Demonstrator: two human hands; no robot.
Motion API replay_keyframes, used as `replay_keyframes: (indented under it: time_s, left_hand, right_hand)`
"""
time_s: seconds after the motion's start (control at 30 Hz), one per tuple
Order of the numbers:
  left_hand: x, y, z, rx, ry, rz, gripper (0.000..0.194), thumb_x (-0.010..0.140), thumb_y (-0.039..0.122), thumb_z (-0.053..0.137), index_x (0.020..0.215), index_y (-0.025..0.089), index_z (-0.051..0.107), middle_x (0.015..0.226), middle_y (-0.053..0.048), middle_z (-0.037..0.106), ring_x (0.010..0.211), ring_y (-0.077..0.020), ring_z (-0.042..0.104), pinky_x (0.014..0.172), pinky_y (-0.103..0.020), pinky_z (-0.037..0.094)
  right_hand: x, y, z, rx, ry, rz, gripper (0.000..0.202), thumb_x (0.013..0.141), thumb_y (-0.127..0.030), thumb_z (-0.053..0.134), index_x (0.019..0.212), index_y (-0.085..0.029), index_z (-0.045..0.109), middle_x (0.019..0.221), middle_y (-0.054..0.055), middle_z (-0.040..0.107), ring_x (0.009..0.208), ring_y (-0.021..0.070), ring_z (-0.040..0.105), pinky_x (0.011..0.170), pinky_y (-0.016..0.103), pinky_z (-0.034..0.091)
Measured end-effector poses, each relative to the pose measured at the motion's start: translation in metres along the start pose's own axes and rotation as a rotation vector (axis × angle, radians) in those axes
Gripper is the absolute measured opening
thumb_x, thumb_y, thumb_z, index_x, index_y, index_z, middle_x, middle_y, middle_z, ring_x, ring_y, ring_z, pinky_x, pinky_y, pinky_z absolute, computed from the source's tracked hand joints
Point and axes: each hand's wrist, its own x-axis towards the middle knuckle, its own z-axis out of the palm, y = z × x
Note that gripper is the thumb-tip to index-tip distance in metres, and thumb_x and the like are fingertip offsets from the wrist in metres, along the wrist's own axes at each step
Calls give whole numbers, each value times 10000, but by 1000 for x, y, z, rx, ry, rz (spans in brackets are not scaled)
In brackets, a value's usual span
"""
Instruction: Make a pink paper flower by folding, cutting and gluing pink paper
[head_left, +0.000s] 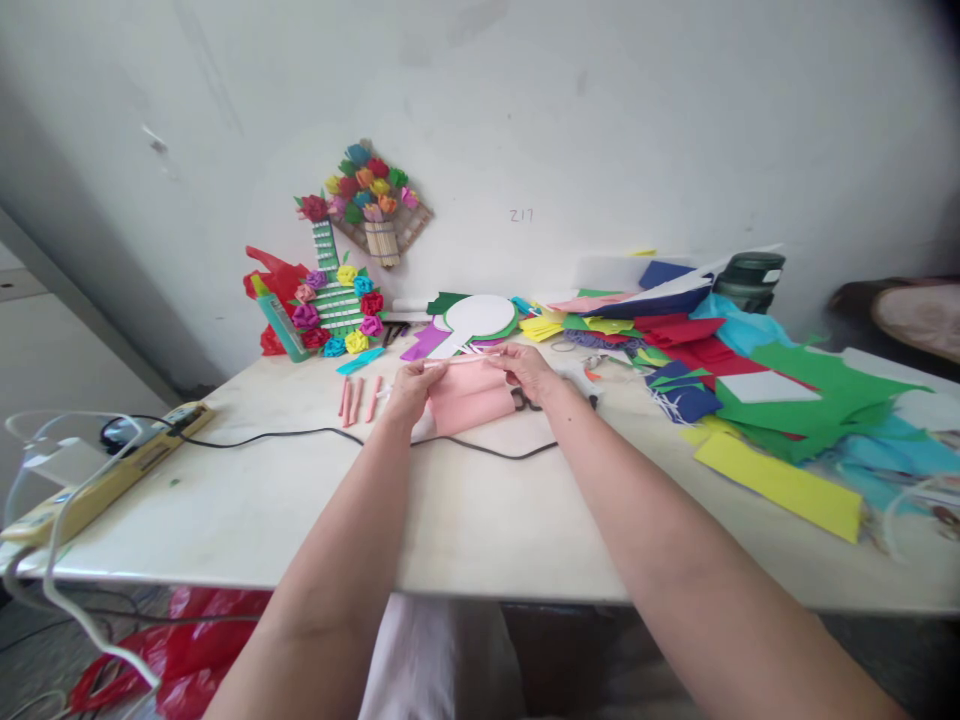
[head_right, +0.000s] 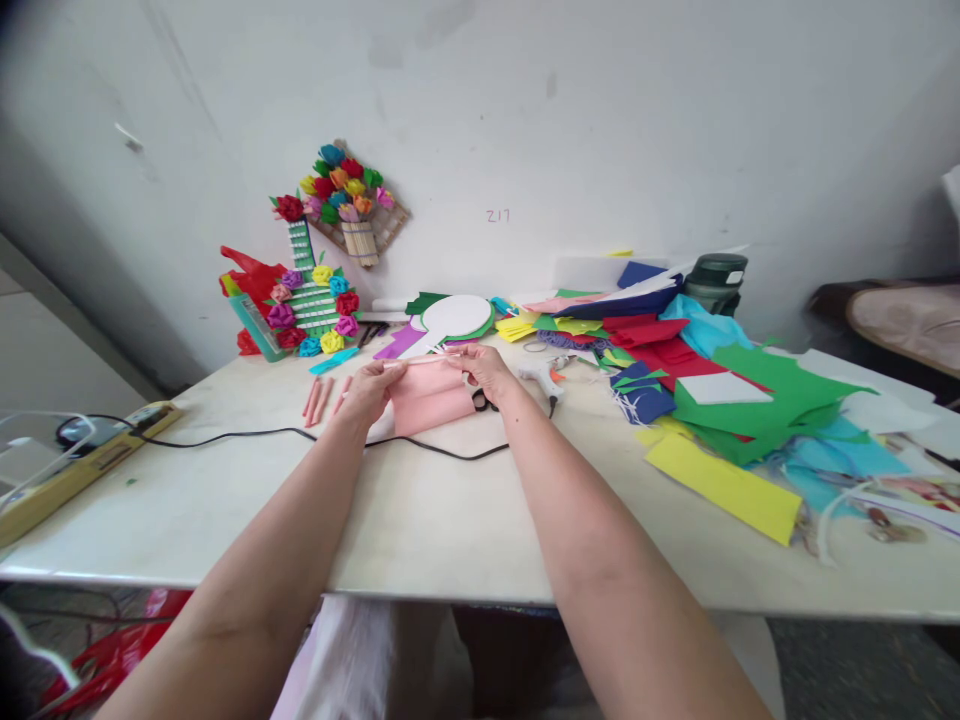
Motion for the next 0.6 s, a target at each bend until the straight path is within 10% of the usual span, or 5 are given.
replay_keyframes:
  time_s: [0.6]
  left_hand:
    - [1,0,-2,-80,18,-24,257,569,367,731,645,151,614,549,-3,581,580,-141,572,516,-232,405]
  right_hand:
    - [-2,-1,-2,29,-4,-14,274,573,-329,703,768,-145,649,556,-46,492,395,31,308,340,187,207]
